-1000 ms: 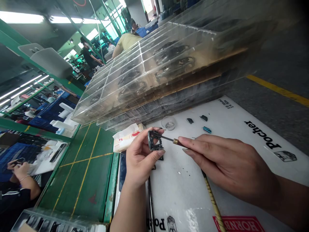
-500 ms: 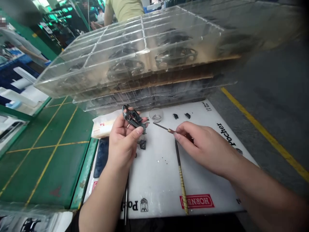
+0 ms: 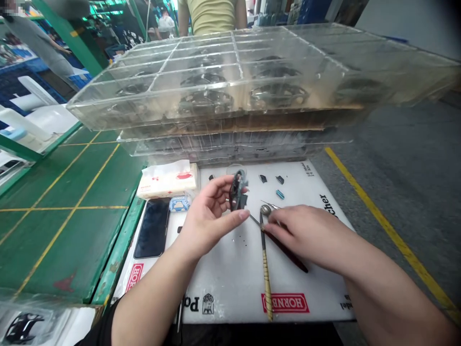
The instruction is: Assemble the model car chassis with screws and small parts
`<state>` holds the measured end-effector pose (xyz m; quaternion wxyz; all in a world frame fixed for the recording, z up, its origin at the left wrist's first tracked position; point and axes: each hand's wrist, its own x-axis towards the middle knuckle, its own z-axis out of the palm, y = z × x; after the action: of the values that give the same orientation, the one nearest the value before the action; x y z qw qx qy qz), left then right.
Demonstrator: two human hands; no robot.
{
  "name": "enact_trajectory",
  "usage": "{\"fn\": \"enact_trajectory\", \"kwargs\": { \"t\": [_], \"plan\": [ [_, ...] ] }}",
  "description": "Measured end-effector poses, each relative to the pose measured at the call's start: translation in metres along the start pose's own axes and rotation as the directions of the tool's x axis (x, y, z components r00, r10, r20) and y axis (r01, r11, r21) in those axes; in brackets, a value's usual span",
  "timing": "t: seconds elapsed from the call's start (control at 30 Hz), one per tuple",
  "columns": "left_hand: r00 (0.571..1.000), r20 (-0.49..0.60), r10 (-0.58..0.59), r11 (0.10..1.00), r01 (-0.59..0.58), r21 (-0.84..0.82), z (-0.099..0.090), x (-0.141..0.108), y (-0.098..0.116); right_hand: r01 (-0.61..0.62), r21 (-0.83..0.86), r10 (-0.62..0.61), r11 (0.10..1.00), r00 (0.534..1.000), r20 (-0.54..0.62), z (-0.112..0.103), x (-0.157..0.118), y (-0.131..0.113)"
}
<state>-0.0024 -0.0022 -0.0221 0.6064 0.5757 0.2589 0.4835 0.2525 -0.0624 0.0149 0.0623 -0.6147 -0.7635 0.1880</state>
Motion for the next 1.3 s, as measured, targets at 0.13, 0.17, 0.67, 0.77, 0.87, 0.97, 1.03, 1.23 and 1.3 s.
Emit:
{"fn": "enact_trajectory", "kwargs": {
  "t": [0.13,0.17,0.67,0.77,0.87,0.97,1.03,1.23,1.3],
  "plan": [
    [0.987,0.084,0.133,0.872,-0.157,0.463,0.008,-0.003,0.001,0.05,0.533,0.128,0.845,0.948,-0.293,-0.003,0.003,0.0],
    [0.977,0.136,0.164,0.809,-0.212,0.548,0.009,-0.003,0.001,0.093,0.637,0.135,0.766,0.944,-0.301,-0.002,0.004,-0.001],
    [0.996,0.081,-0.042,0.928,0.009,0.373,0.009,-0.007,-0.002,0.138,0.798,0.27,0.587,0.895,-0.354,0.008,0.01,-0.006],
    [0.998,0.065,-0.011,0.929,-0.014,0.37,0.01,-0.006,-0.001,0.135,0.814,0.295,0.565,0.888,-0.352,0.011,0.012,-0.006],
    [0.997,0.061,0.041,0.914,-0.062,0.402,0.011,-0.005,0.003,0.129,0.833,0.31,0.538,0.889,-0.337,0.013,0.013,-0.004],
    [0.996,0.065,0.063,0.908,-0.084,0.41,0.011,-0.004,0.007,0.127,0.848,0.312,0.514,0.894,-0.322,0.014,0.015,-0.003],
    [0.999,0.049,0.009,0.933,-0.026,0.36,0.012,-0.006,0.008,0.129,0.856,0.314,0.501,0.894,-0.319,0.015,0.015,-0.004],
    [0.966,-0.076,-0.248,0.968,0.25,0.021,0.014,-0.007,0.006,0.155,0.852,0.282,0.5,0.901,-0.329,0.017,0.013,-0.007],
    [0.941,-0.074,-0.331,0.94,0.322,-0.115,0.015,-0.006,0.007,0.178,0.839,0.243,0.514,0.908,-0.342,0.017,0.013,-0.008]
  ]
}}
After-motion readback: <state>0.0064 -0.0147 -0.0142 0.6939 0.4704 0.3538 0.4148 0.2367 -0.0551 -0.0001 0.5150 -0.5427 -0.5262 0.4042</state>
